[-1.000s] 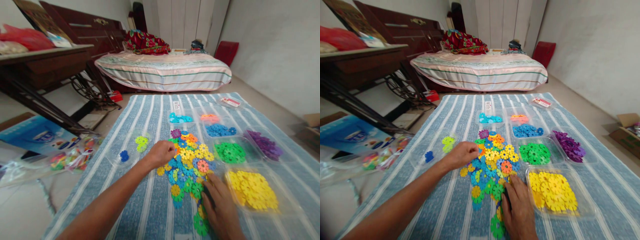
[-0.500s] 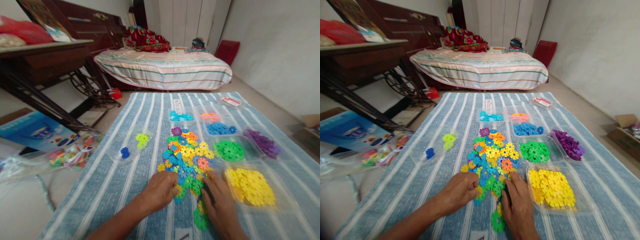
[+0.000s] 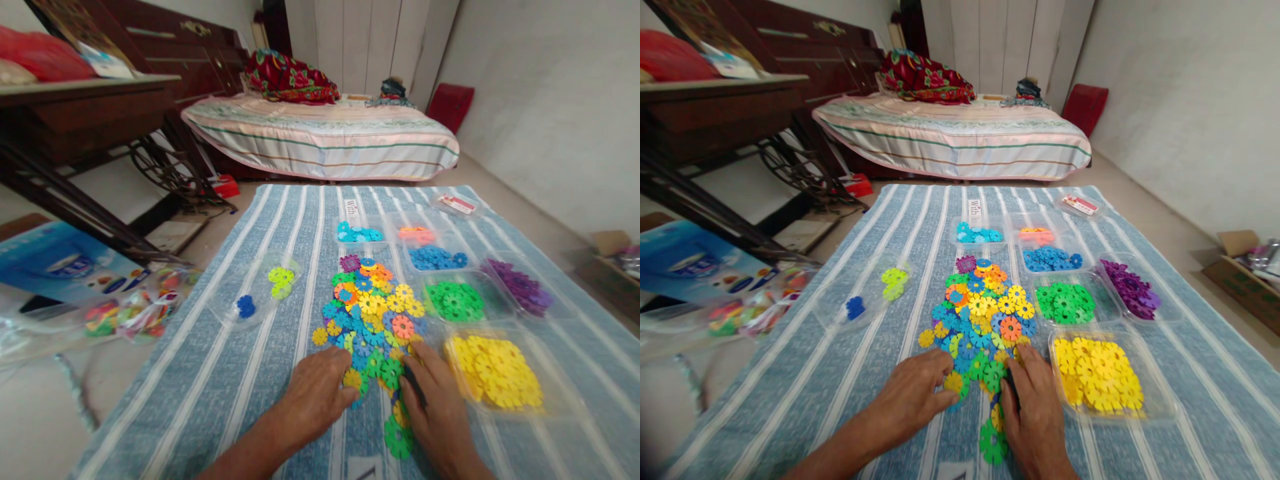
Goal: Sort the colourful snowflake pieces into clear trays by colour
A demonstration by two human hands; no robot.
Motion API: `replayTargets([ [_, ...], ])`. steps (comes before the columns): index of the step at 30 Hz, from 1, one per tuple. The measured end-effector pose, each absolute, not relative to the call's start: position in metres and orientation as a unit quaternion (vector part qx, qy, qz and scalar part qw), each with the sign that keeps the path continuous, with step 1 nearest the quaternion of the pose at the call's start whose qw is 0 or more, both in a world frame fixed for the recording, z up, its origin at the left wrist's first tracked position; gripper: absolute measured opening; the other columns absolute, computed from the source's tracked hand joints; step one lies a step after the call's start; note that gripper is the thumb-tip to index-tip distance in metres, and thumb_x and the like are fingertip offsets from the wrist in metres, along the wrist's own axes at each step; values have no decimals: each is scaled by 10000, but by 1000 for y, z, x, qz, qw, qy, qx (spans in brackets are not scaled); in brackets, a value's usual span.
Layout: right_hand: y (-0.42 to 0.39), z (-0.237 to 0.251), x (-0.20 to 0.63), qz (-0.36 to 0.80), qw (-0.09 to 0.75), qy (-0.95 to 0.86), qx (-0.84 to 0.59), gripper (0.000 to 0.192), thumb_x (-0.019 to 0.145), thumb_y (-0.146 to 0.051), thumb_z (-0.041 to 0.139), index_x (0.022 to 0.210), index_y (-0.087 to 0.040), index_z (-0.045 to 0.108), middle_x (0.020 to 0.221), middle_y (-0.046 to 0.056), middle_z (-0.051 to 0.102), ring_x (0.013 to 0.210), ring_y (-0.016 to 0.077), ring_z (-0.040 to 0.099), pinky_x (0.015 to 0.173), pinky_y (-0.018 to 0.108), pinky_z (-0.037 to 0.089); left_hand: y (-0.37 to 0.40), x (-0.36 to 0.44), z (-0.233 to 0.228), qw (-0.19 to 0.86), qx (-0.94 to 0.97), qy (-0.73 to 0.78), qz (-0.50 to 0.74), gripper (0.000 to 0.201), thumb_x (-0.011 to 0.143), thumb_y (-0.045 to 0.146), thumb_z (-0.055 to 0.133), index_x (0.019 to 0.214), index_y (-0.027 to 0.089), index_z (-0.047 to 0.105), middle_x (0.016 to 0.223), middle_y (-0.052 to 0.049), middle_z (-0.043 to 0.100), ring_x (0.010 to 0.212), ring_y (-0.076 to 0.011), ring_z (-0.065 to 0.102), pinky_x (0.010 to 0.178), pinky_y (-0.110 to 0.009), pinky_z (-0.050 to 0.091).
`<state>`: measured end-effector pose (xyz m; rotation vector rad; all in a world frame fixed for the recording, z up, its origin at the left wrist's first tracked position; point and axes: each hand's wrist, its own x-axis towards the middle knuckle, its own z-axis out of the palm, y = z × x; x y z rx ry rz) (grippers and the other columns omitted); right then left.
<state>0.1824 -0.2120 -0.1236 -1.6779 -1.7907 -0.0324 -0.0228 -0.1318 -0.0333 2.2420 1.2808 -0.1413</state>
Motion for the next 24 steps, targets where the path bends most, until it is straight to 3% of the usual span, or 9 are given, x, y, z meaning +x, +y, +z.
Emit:
replayTargets([
  [7,-212,-116,176,-52,352,-703,-616,274,861,-197,499,1119,-177,588,1234,144,577,1181,303,511,931,536,462,-125,-22,-33,316,797,514,-30,57,694,239,514,699,203,470,691,23,545,652,-136,495,587,-248,288],
  [16,-204,-87,133,-16,405,-730,-550,289,825,-129,530,1111,-158,565,1187,145,599,1198,297,496,941,532,462,-129,-25,-29,387,790,475,32,139,767,269,496,652,190,484,615,37,507,609,-115,461,578,-237,282],
  [21,-203,-74,126,48,429,-732,-527,193,832,-75,481,940,-183,598,1039,97,649,1100,224,569,917,419,503,-133,-24,-26,455,777,432,62,92,745,229,518,665,185,511,592,54,482,588,-97,446,563,-220,288],
  [24,-206,-62,143,20,432,-729,-530,184,838,-74,481,927,-183,600,1047,95,648,1102,219,570,909,397,508,-132,-26,-26,460,780,420,59,82,750,228,513,679,186,511,614,53,494,597,-97,457,572,-219,300],
])
